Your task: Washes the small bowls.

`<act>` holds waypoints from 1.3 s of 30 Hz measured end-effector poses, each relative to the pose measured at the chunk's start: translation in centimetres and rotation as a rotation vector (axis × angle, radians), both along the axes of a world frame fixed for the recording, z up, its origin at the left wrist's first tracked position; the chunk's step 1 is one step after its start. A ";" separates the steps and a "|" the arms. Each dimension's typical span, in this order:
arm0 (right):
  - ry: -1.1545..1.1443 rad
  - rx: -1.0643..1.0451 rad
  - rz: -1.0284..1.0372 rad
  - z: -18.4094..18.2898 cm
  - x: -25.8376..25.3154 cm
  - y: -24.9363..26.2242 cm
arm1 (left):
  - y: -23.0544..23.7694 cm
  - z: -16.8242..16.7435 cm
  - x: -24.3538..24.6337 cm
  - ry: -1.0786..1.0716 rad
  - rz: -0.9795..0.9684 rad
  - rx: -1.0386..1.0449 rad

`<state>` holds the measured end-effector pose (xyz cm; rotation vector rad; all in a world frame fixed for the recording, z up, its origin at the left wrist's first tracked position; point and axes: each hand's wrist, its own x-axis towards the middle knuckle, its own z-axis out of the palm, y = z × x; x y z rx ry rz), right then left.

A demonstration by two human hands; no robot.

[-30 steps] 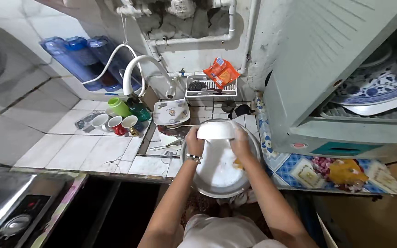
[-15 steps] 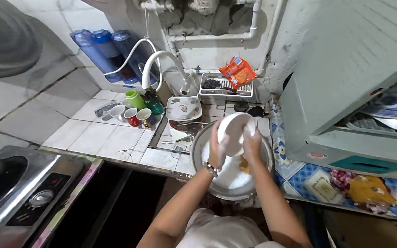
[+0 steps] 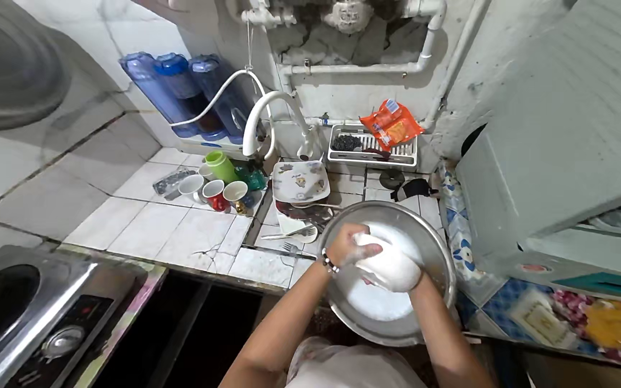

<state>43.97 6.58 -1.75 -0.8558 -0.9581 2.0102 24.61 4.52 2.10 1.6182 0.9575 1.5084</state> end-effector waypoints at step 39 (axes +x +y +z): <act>0.229 0.072 -0.884 6.7 -5.3 -2.9 | -0.7 -0.2 -1.0 -0.635 -0.281 -0.513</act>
